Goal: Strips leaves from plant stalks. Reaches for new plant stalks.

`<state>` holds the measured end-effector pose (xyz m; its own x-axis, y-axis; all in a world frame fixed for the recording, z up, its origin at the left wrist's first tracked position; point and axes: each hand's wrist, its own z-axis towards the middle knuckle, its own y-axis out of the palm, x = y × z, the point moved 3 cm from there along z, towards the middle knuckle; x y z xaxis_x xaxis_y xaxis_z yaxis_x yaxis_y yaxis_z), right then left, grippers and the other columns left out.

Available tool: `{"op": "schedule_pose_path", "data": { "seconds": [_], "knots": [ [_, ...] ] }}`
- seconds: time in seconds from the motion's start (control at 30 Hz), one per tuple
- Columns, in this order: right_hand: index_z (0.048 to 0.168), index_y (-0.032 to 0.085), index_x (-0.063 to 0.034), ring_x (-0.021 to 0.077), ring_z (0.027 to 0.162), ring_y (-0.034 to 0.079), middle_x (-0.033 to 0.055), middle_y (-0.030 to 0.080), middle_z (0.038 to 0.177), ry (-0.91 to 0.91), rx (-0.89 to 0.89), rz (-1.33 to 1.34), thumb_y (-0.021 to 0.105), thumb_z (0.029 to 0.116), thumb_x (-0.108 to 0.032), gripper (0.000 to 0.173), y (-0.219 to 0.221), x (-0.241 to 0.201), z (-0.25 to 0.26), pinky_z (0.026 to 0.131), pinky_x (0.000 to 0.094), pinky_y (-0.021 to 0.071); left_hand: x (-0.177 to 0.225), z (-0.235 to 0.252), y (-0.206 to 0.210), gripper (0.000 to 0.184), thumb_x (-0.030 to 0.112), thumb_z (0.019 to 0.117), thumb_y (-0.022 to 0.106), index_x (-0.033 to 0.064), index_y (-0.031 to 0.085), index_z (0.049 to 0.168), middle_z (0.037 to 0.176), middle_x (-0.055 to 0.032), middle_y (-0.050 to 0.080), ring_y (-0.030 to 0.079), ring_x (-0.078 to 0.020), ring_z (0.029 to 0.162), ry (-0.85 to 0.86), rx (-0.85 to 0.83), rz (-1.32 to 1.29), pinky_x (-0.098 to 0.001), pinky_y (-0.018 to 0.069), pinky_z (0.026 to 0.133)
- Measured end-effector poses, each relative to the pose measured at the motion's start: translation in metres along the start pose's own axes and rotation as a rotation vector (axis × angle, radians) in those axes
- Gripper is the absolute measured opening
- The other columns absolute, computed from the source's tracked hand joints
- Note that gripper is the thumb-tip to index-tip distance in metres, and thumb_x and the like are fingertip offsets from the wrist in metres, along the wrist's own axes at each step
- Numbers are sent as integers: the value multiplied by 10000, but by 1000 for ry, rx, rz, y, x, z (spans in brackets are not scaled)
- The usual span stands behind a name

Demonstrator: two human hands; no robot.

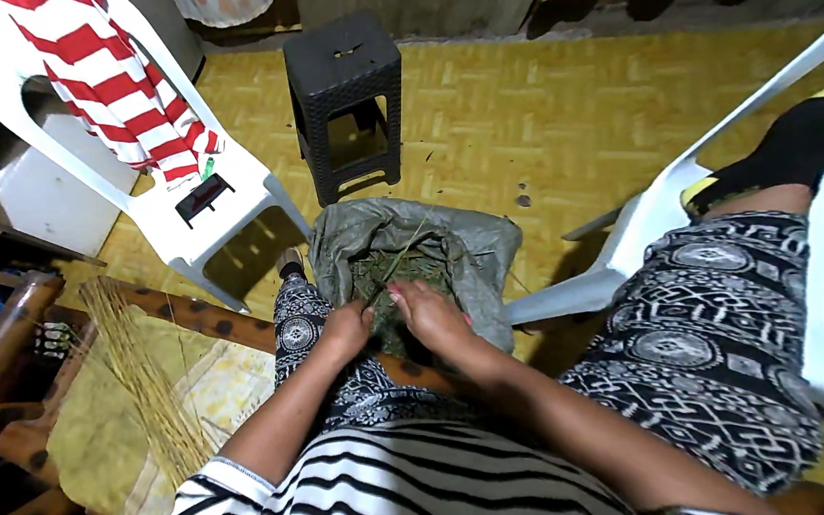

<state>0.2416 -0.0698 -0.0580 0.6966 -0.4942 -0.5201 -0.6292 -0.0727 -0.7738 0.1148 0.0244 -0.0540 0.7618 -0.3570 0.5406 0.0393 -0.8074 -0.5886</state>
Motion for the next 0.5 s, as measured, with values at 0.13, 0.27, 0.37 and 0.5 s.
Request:
{"op": "schedule_pose_path", "data": {
  "seconds": [0.13, 0.27, 0.37, 0.5],
  "knots": [
    [1459, 529, -2, 432, 1287, 573, 264, 612, 1334, -5, -19, 6, 379, 1128, -308, 475, 4, 0, -1, 1108, 572, 426, -1, -4, 4, 405, 255, 1130, 377, -33, 596, 1312, 1200, -258, 662, 646, -371, 1157, -40, 4, 25, -534, 480, 1030],
    [1471, 523, -10, 431, 1288, 576, 260, 616, 1339, -28, -14, -14, 385, 1127, -312, 478, 5, 0, -2, 1105, 575, 428, -3, -5, 5, 382, 240, 1123, 403, -21, 581, 1336, 1178, -257, 669, 658, -372, 1132, -55, 12, 31, -535, 494, 1012],
    [1477, 519, -11, 433, 1287, 573, 261, 612, 1342, -12, -35, -41, 387, 1126, -318, 485, 4, 1, -1, 1108, 578, 421, -5, -6, 5, 370, 231, 1118, 421, -26, 591, 1323, 1177, -251, 670, 660, -363, 1123, -29, 8, 22, -523, 495, 1012],
    [1462, 538, -12, 422, 1295, 573, 254, 621, 1334, -9, -27, -48, 395, 1124, -318, 478, 4, 5, 0, 1126, 567, 409, -10, -8, 5, 360, 207, 1113, 429, -13, 610, 1332, 1205, -240, 672, 652, -347, 1146, -5, 10, 2, -513, 483, 1032]
  ]
}}
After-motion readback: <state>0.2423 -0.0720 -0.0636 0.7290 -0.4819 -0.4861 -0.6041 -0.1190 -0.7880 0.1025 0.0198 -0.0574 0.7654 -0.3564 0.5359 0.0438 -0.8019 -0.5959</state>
